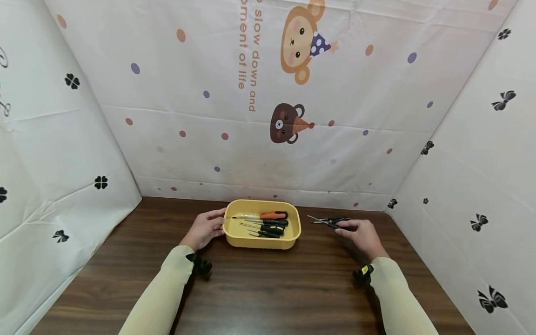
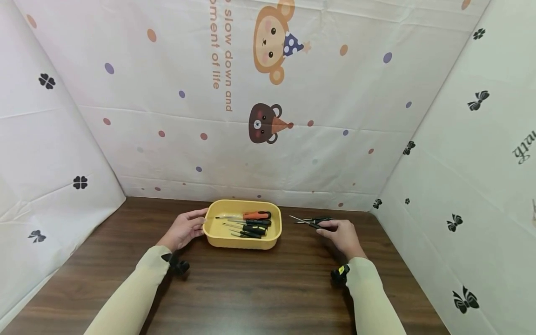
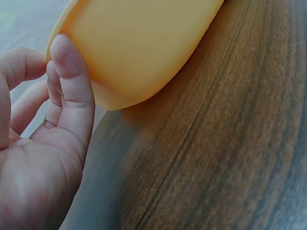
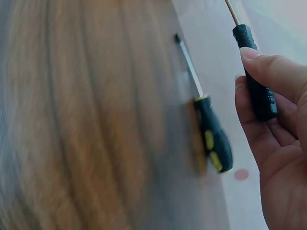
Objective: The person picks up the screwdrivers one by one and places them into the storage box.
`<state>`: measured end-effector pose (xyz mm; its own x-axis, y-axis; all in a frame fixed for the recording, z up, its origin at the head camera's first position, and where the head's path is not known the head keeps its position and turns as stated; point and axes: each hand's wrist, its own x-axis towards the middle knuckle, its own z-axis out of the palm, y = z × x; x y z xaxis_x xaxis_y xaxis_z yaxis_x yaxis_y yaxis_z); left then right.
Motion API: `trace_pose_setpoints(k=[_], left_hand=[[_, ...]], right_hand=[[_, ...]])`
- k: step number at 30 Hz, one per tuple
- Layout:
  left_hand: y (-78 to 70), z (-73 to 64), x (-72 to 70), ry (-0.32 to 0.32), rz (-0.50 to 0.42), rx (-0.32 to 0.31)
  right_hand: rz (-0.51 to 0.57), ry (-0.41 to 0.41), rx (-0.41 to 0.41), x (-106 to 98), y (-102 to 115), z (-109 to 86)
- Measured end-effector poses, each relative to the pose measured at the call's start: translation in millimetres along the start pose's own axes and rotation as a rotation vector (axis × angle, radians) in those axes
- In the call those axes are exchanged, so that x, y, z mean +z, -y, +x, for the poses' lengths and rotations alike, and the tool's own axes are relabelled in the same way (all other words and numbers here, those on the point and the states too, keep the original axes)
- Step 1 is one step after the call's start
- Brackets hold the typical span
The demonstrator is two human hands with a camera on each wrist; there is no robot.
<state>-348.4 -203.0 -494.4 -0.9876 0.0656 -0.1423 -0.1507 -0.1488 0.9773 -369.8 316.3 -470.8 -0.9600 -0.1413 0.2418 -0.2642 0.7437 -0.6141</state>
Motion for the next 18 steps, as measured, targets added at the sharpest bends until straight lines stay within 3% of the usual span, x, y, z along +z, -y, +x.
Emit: trace_pose_setpoints(k=[18], left_hand=[[3.6,2.3,-1.8,0.011,-0.016,0.001]], right_hand=[[0.162,0.021,-0.052,-2.9,52.8,9.1]])
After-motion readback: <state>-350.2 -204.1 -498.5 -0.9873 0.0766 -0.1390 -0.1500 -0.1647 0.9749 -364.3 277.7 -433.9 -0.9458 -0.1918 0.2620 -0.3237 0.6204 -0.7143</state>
